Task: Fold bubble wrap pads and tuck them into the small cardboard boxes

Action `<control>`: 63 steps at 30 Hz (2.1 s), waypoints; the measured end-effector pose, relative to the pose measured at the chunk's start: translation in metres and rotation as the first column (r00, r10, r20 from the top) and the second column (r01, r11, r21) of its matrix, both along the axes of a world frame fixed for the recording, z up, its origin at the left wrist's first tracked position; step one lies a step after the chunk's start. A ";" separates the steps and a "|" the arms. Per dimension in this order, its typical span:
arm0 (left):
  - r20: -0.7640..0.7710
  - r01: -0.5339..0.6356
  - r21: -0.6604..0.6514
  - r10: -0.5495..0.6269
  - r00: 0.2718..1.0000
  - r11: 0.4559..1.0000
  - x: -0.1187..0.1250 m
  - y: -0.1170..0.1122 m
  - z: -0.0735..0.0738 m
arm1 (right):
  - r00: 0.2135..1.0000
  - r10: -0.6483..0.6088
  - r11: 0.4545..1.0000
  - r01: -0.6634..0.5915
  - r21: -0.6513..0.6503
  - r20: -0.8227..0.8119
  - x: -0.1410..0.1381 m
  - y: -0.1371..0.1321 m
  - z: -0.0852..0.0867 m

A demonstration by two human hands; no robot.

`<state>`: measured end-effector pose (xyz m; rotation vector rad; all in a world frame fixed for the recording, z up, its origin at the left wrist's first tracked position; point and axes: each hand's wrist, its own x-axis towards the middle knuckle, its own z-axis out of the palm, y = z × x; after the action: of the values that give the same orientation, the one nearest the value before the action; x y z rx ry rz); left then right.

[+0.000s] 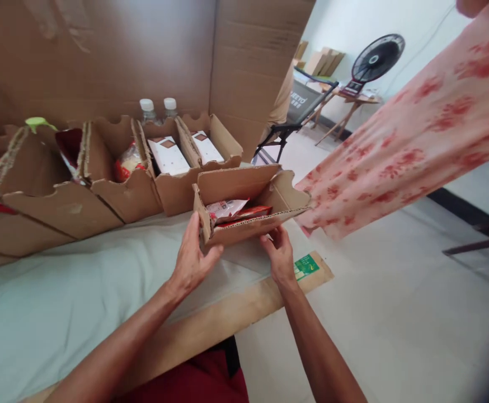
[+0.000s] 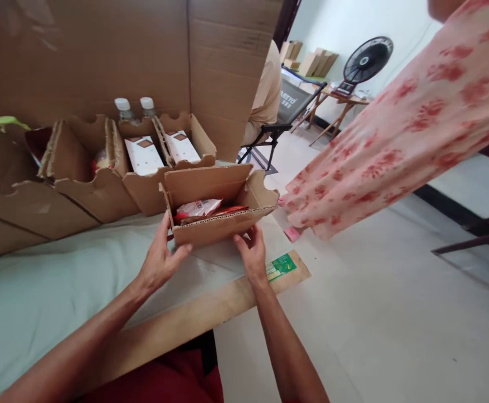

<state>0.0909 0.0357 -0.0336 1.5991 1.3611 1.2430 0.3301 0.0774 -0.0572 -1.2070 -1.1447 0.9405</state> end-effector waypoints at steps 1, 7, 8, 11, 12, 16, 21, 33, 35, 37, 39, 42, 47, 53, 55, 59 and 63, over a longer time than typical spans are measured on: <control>0.003 -0.008 0.000 0.008 1.000 1.000 -0.004 0.008 0.002 | 1.000 0.001 1.000 -0.001 0.013 -0.004 -0.004 -0.001 -0.001; -0.133 0.008 -0.069 -0.017 0.991 0.998 -0.019 0.002 -0.003 | 0.997 -0.077 0.996 0.076 -0.051 -0.007 -0.015 -0.007 -0.009; -0.164 0.012 -0.082 -0.025 0.986 0.997 -0.025 -0.008 -0.006 | 0.992 -0.123 0.989 0.122 -0.082 -0.001 -0.015 -0.012 -0.012; -0.243 0.063 -0.102 -0.086 0.966 0.993 -0.051 -0.056 -0.013 | 0.976 -0.174 0.978 0.187 -0.094 0.130 -0.020 -0.029 -0.027; -0.260 0.091 -0.107 -0.117 0.958 0.990 -0.060 -0.077 -0.014 | 0.962 -0.105 0.988 0.130 -0.084 0.252 -0.026 -0.037 -0.032; -0.203 0.261 -0.151 -0.288 0.936 0.953 -0.112 -0.160 -0.002 | 0.665 0.284 0.889 -0.452 0.069 0.691 -0.086 -0.082 -0.041; -0.393 -0.586 -0.021 0.532 0.750 0.810 -0.254 -0.205 0.030 | 0.262 0.637 0.269 -0.957 0.110 0.725 -0.201 -0.144 -0.013; -0.305 -0.943 -0.009 0.897 0.319 0.332 -0.491 -0.201 0.044 | 0.324 0.775 0.365 -0.931 0.035 0.543 -0.272 -0.148 0.027; -0.212 -0.942 -0.043 0.919 0.333 0.331 -0.469 -0.213 0.044 | 0.332 0.793 0.419 -0.906 -0.061 0.511 -0.276 -0.147 0.031; -0.099 -0.918 -0.097 0.914 0.393 0.384 -0.435 -0.227 0.043 | 0.333 0.822 0.454 -0.872 -0.181 0.462 -0.285 -0.145 0.035; 0.001 -0.865 -0.156 0.876 0.482 0.476 -0.392 -0.238 0.037 | 0.332 0.866 0.440 -0.861 -0.254 0.373 -0.299 -0.142 0.041; 0.247 -0.694 -0.284 0.750 0.614 0.662 -0.320 -0.246 0.022 | 0.335 0.932 0.360 -0.902 -0.237 0.142 -0.324 -0.141 0.050; 0.632 -0.314 -0.400 0.508 0.585 0.861 -0.234 -0.247 0.006 | 0.512 0.858 0.493 -0.842 -0.221 -0.037 -0.333 -0.149 0.055; 0.867 -0.145 -0.421 0.444 0.227 0.895 -0.214 -0.260 0.001 | 0.753 0.614 0.707 -0.657 -0.261 -0.236 -0.284 -0.155 0.041; 0.865 -0.153 -0.456 0.477 0.155 0.877 -0.209 -0.262 0.003 | 0.741 0.561 0.693 -0.664 -0.280 -0.369 -0.268 -0.154 0.035; 0.731 -0.331 -0.586 0.659 0.179 0.740 -0.188 -0.256 0.006 | 0.696 0.484 0.616 -0.702 -0.358 -0.531 -0.241 -0.148 0.026; 0.638 -0.401 -0.628 0.736 0.226 0.667 -0.169 -0.248 0.012 | 0.754 0.562 0.652 -0.656 -0.379 -0.339 -0.222 -0.144 0.023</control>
<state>-0.0785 -0.2125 -0.0211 -0.0509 1.3314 1.7620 0.1082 -0.0669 -0.0340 -1.0695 -1.2219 1.9244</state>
